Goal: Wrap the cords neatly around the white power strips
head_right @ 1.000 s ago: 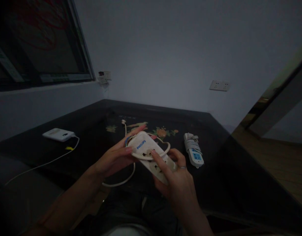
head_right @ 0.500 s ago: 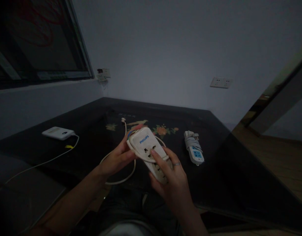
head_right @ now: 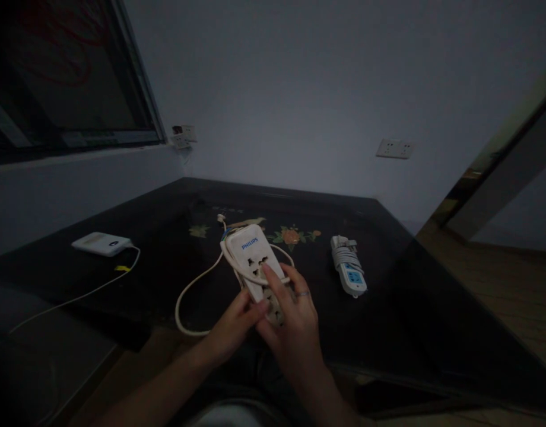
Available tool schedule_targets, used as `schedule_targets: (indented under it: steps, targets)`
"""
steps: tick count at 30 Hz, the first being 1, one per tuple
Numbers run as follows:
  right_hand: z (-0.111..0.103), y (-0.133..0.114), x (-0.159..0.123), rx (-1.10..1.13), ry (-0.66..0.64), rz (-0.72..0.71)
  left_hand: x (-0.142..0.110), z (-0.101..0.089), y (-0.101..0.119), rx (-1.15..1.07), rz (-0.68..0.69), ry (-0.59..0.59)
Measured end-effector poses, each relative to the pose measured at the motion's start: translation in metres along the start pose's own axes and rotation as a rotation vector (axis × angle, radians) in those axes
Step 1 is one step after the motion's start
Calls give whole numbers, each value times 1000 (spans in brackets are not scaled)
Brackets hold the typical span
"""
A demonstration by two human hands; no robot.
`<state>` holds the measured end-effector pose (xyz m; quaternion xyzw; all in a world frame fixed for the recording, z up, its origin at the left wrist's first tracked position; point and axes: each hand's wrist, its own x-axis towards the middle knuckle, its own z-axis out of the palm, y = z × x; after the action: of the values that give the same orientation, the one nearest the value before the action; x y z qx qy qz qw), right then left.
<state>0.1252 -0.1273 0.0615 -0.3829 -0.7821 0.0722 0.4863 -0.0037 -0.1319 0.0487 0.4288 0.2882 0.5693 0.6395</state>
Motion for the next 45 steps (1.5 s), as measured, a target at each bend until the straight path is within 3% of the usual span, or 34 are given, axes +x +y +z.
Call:
schedule_targets:
  steps: [7, 13, 18, 24, 33, 45]
  targets:
    - [-12, 2, 3, 149, -138, 99, 3, -14, -2, -91, -13, 138]
    - [-14, 11, 7, 92, -62, 184, -4, -25, -4, -35, -2, 196]
    - [-10, 33, 13, 250, -224, 148, -9, -26, -1, -122, -70, 209]
    - [-14, 58, 18, 413, -317, 239, -12, -29, 8, -204, -173, 149]
    - [-23, 62, 20, 449, -345, 292, -17, -36, 8, -186, -202, 117]
    - [-25, 65, 20, 468, -379, 188, -24, -49, 10, -265, -135, -107]
